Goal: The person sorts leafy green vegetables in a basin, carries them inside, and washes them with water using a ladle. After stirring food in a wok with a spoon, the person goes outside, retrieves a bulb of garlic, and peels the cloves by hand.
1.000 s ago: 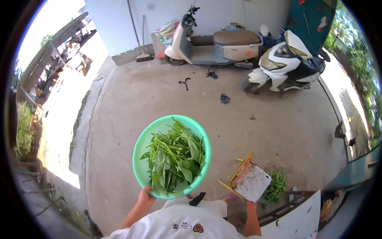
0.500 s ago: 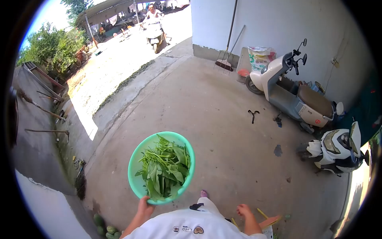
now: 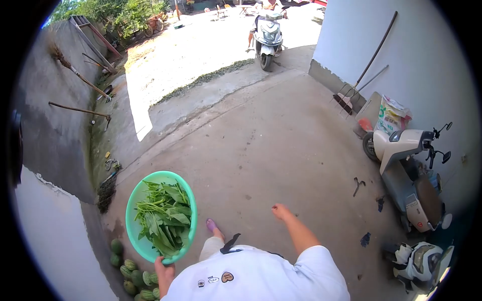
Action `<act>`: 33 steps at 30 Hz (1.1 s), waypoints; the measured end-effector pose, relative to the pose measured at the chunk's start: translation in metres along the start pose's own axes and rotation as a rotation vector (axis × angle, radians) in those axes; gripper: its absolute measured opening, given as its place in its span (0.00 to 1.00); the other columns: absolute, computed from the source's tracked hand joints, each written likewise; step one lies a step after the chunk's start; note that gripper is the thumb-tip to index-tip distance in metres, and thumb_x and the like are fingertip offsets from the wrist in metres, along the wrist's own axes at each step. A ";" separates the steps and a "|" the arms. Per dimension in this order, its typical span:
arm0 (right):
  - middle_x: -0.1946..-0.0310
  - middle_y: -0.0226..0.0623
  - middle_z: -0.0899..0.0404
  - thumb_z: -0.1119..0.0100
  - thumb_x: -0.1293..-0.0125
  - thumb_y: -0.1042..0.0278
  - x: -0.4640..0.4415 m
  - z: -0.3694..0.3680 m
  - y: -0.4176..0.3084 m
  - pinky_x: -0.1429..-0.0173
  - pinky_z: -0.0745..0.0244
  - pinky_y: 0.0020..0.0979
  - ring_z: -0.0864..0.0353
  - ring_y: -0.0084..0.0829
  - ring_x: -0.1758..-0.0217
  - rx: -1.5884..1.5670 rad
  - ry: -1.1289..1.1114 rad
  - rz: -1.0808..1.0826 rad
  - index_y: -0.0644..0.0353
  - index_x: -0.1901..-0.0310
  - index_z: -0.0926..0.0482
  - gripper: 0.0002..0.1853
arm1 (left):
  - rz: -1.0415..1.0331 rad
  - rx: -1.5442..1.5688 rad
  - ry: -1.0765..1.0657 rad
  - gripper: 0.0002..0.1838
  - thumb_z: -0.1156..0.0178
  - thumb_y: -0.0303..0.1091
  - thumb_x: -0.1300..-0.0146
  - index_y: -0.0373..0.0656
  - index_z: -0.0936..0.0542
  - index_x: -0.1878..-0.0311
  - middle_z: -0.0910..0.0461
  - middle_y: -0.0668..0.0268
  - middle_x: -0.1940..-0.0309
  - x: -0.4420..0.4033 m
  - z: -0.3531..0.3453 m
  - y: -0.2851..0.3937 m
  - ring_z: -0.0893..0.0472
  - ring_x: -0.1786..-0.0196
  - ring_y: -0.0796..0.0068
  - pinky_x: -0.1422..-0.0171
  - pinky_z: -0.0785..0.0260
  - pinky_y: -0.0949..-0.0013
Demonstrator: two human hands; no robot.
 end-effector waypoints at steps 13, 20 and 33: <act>0.62 0.37 0.22 0.52 0.46 0.59 -0.149 -0.007 -0.114 0.62 0.28 0.34 0.21 0.32 0.68 0.243 -0.664 -0.364 0.54 0.55 0.25 0.18 | 0.025 -0.057 -0.041 0.22 0.53 0.21 0.57 0.37 0.34 0.52 0.30 0.60 0.55 -0.221 -0.260 0.097 0.27 0.55 0.63 0.53 0.30 0.61; 0.54 0.43 0.27 0.49 0.48 0.59 -0.415 0.056 -0.223 0.49 0.33 0.37 0.28 0.41 0.50 0.527 -0.565 -0.335 0.57 0.56 0.25 0.19 | 0.026 -0.004 -0.029 0.23 0.53 0.22 0.57 0.36 0.34 0.51 0.30 0.59 0.55 -0.337 -0.447 0.098 0.27 0.53 0.63 0.51 0.30 0.60; 0.64 0.40 0.23 0.50 0.45 0.61 -0.817 0.211 -0.511 0.56 0.29 0.33 0.24 0.37 0.60 0.029 -0.046 0.098 0.57 0.58 0.26 0.15 | 0.071 -0.197 -0.161 0.25 0.54 0.21 0.56 0.35 0.36 0.49 0.31 0.57 0.53 -0.566 -0.848 0.099 0.29 0.51 0.61 0.49 0.32 0.58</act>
Point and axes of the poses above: each hand's wrist, its own x-axis away from the middle knuckle, its own z-axis out of the back of the hand, y = z × x, the point moved 3 cm from there along -x, towards the middle knuckle
